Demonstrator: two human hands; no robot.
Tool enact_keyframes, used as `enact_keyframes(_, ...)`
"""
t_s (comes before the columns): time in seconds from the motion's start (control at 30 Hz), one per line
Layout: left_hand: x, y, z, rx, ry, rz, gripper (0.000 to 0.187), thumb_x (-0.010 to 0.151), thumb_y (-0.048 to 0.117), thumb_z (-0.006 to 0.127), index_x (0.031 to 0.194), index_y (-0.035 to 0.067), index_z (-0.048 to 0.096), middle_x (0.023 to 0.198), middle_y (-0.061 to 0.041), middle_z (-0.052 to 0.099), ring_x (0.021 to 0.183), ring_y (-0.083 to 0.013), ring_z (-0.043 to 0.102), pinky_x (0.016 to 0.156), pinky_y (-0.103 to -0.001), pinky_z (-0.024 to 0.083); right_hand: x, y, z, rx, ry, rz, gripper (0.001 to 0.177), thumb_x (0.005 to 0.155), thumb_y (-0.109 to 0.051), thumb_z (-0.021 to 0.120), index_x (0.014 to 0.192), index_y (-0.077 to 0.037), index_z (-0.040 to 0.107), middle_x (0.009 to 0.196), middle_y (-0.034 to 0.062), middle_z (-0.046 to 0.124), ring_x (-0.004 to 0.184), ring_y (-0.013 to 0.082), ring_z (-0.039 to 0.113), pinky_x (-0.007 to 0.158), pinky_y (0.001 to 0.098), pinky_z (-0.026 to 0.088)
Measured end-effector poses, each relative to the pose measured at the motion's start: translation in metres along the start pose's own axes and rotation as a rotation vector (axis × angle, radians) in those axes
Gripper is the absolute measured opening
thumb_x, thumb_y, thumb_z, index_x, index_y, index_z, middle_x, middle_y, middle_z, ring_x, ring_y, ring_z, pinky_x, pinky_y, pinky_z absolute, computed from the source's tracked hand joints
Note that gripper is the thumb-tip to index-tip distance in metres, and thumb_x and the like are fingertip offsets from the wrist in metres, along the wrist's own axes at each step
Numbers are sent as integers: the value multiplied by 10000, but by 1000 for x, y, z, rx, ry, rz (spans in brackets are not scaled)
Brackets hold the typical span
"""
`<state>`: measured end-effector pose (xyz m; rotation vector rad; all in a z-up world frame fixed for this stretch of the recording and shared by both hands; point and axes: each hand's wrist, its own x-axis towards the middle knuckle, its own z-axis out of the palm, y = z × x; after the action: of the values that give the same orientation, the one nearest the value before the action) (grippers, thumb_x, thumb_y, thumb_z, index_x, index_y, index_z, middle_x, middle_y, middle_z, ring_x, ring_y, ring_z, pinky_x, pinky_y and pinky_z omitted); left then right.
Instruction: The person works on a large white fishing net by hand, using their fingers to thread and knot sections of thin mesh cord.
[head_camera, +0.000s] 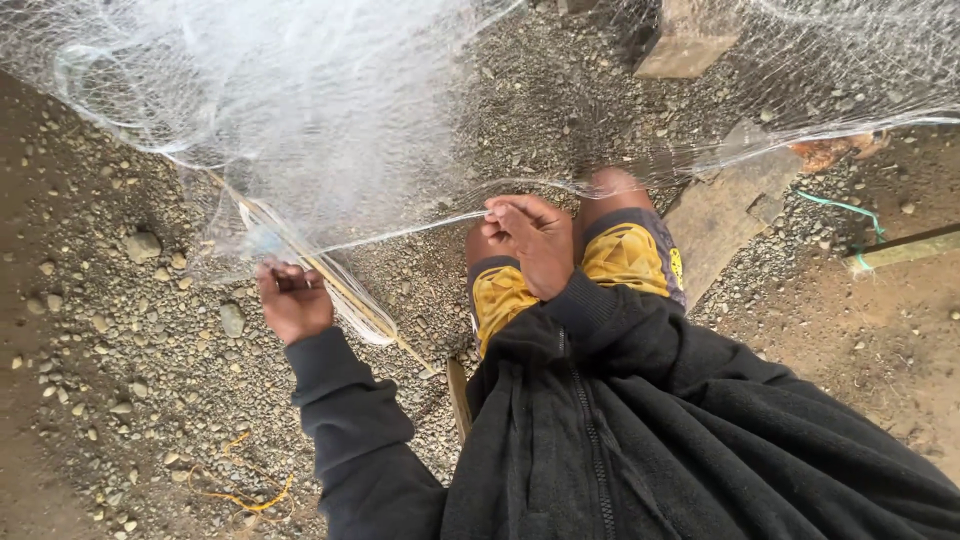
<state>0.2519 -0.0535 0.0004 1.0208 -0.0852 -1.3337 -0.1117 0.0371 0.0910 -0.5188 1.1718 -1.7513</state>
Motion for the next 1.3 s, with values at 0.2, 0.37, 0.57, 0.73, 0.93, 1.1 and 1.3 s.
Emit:
enact_keyframes(0.2, -29, -9, -110, -149, -352, 48, 263, 1192, 480, 757, 1237, 225, 800, 1216, 24, 855, 905, -139, 768, 866, -310, 650, 18, -16, -16, 7, 86, -76, 157, 1125, -7, 801, 1225, 107, 837, 976, 222, 869, 829, 255, 900, 732, 326, 778)
enact_keyframes(0.37, -146, -47, -54, 1077, 31, 284, 211, 1210, 322, 686, 1180, 151, 806, 1095, -77, 785, 927, -228, 769, 847, -391, 685, 15, -6, -22, -19, 63, -72, 175, 1114, -10, 824, 1231, 120, 833, 974, 234, 866, 835, 270, 900, 741, 348, 791)
enact_keyframes(0.57, -232, -148, 135, 494, -494, 69, 378, 1193, 278, 746, 1480, 51, 843, 1324, -193, 882, 1211, -225, 779, 1108, -431, 658, 11, -5, -31, -109, -4, -128, 185, 1125, -18, 820, 1242, 125, 834, 975, 225, 857, 854, 242, 877, 753, 347, 779)
enact_keyframes(0.73, -221, -173, 195, 222, -439, 76, 250, 1157, 235, 813, 1101, -9, 803, 1119, -200, 830, 909, -203, 780, 819, -335, 668, 14, -13, -48, -145, -13, -182, 171, 1119, -3, 809, 1241, 113, 843, 978, 232, 861, 847, 257, 880, 732, 343, 771)
enact_keyframes(0.93, -192, -190, 169, 117, -348, 96, 268, 1171, 140, 787, 926, 35, 762, 833, -159, 754, 703, -173, 716, 683, -275, 587, 7, -25, -48, -42, -68, -47, 221, 1192, -73, 692, 1297, 62, 833, 1019, 245, 853, 866, 279, 872, 757, 372, 776)
enact_keyframes(1.1, -187, -199, 155, 266, -239, 394, 270, 1177, 139, 799, 952, -12, 798, 852, -172, 787, 725, -151, 673, 706, -308, 562, 3, -5, -46, -11, -67, -58, 224, 1148, -11, 769, 1322, 127, 793, 1030, 240, 856, 915, 288, 900, 766, 356, 774)
enact_keyframes(1.3, -182, -200, 158, 519, -155, 744, 193, 1134, 109, 859, 998, -26, 883, 845, -187, 860, 674, -163, 746, 664, -324, 607, -8, -1, -37, -47, -53, -141, 209, 1112, 35, 811, 1292, 139, 814, 1043, 256, 888, 928, 269, 902, 783, 350, 779)
